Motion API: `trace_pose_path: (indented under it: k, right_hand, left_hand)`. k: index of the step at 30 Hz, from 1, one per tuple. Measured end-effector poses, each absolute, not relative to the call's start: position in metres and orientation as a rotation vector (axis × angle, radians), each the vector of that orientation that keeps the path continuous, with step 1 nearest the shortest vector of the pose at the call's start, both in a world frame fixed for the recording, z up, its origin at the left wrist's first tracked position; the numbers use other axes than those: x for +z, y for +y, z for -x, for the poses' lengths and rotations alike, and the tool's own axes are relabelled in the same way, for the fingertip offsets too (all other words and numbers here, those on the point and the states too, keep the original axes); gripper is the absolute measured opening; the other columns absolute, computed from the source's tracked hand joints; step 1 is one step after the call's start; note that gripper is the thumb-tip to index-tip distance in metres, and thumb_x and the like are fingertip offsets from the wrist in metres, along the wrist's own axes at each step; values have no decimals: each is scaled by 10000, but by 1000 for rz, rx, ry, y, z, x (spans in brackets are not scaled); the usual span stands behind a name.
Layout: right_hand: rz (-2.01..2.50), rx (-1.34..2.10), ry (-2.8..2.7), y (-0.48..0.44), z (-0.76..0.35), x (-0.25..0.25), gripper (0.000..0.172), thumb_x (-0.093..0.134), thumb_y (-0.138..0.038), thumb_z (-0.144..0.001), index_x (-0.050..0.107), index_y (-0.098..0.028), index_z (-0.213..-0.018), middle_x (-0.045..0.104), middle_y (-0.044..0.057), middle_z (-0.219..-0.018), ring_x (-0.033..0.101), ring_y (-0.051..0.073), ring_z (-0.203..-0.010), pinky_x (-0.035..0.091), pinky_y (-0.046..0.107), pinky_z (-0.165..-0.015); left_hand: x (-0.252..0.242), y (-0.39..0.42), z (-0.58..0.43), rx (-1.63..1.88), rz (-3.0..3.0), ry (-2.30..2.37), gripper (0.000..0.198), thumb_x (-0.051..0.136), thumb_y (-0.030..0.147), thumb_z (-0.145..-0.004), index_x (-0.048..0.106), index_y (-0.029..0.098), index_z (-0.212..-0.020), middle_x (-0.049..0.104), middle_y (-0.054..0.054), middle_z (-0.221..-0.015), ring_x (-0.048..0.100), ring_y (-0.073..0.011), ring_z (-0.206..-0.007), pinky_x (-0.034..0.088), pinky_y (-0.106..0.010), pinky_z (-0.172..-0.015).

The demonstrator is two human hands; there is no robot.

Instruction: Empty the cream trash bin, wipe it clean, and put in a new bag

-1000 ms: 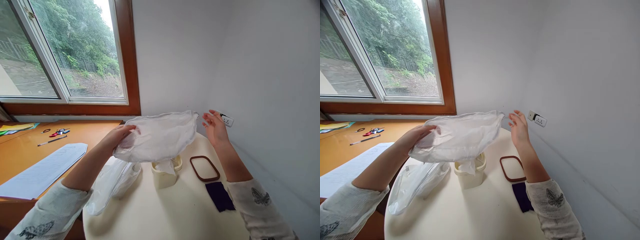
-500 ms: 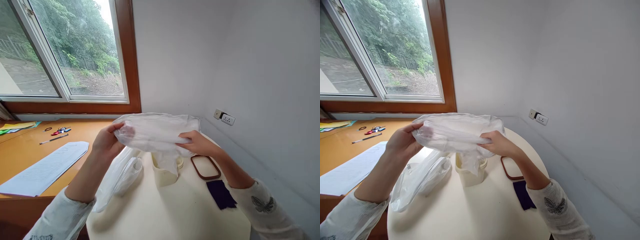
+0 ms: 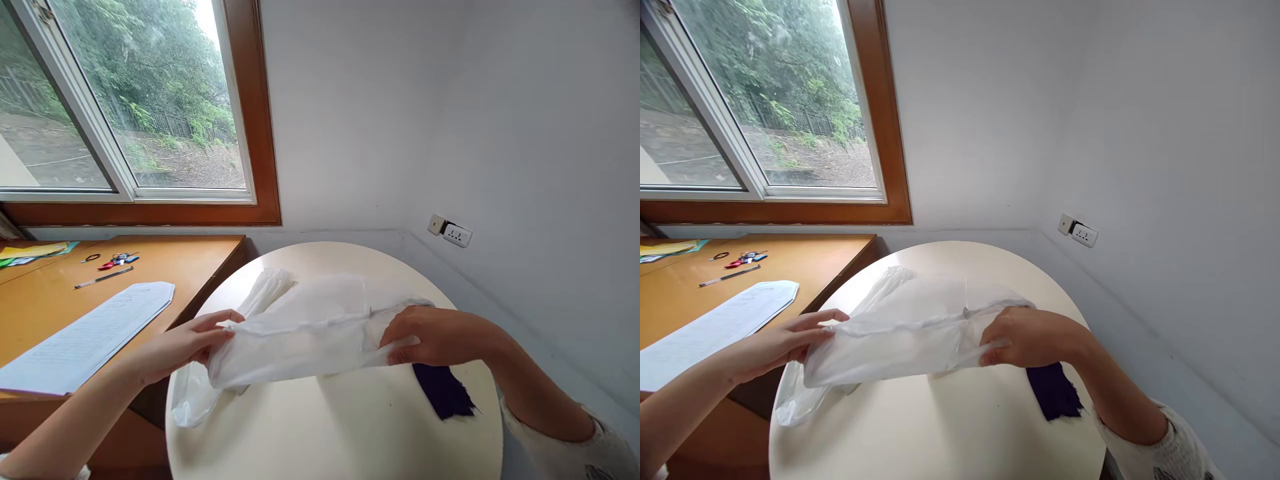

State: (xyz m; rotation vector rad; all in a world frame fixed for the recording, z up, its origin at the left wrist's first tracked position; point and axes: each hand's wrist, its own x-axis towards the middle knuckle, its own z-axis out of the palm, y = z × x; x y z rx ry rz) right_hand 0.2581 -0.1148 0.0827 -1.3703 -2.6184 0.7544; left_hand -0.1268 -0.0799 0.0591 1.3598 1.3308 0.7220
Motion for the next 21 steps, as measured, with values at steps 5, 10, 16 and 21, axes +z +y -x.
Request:
trace_pose_path:
  k: [5,10,16,21]
  right_hand:
    - [1421,579,-2587,-99,-241,86,449,294,-437,-894,621,-231,-666,602,17,-617,517,162,-574,321,294,-561]
    - [1528,307,-2478,-82,-216,78,399,337,-392,-881,528,-208,-583,553,19,-556,475,147,-523,283,291,-531]
    - [1607,140,-2363,-64,-204,58,204,423,-310,-842,565,-202,-743,608,31,-710,560,189,-704,356,349,-714]
    - [1530,322,-2321,-50,-215,48,575,575,-335,-733,388,-258,-1271,449,97,-1261,376,278,-1191,313,437,-930]
  left_hand:
    - [81,-79,110,517,-1706,1129,725,710,270,-642,396,368,-1288,539,-81,-1244,454,-276,-1194,479,-370,-847]
    - [65,-69,36,639,-2081,1210,938,707,435,-606,205,267,-1381,410,-153,-1328,361,-309,-1245,416,-410,-896]
    - [41,-37,2,800,-2103,1367,309,501,476,-754,590,181,-741,569,-61,-869,550,-231,-821,420,-340,-729]
    - [38,-20,16,1001,-1497,1172,295,537,462,-731,493,177,-669,482,31,-590,483,-118,-534,378,-227,-499]
